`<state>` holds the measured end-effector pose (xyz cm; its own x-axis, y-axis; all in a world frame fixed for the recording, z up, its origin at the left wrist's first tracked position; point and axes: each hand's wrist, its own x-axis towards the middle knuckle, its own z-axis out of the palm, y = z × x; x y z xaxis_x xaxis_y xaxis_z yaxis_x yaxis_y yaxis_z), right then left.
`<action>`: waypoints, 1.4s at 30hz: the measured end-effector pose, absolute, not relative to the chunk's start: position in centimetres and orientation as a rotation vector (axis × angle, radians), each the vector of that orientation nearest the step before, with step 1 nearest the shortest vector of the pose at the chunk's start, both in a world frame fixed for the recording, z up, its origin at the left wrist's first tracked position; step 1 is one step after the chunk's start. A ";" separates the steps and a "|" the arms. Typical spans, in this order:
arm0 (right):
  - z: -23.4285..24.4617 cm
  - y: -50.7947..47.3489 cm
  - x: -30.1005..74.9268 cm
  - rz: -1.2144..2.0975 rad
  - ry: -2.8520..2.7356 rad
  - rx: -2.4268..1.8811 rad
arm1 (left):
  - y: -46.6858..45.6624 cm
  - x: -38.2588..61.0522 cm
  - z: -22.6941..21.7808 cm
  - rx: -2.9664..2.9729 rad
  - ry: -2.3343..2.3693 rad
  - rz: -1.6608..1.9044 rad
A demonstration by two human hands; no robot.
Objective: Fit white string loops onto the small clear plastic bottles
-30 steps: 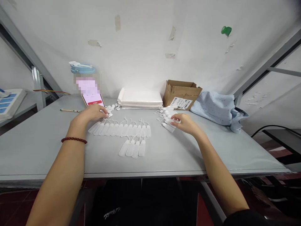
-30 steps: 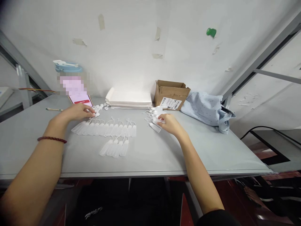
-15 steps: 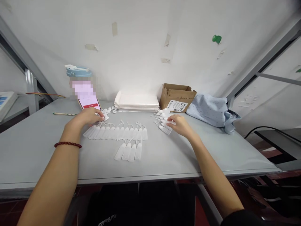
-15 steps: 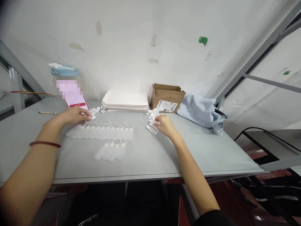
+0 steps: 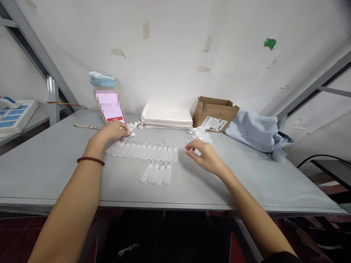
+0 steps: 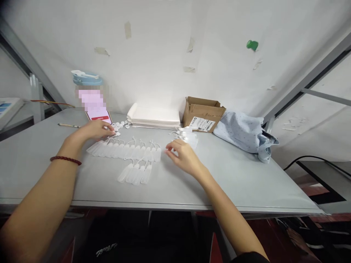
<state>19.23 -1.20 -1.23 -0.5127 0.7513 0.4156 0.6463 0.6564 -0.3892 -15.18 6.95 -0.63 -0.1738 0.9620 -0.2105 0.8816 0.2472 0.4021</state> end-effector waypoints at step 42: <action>-2.5 -2.9 16.4 0.585 -2.180 -1.114 | 2.1 -4.5 1.4 1.632 0.843 0.640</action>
<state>16.43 -2.88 -2.52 -0.4563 0.8302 0.3201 0.5583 0.5473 -0.6235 -4.53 2.10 1.36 0.5956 0.8029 -0.0266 0.1908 -0.1092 0.9755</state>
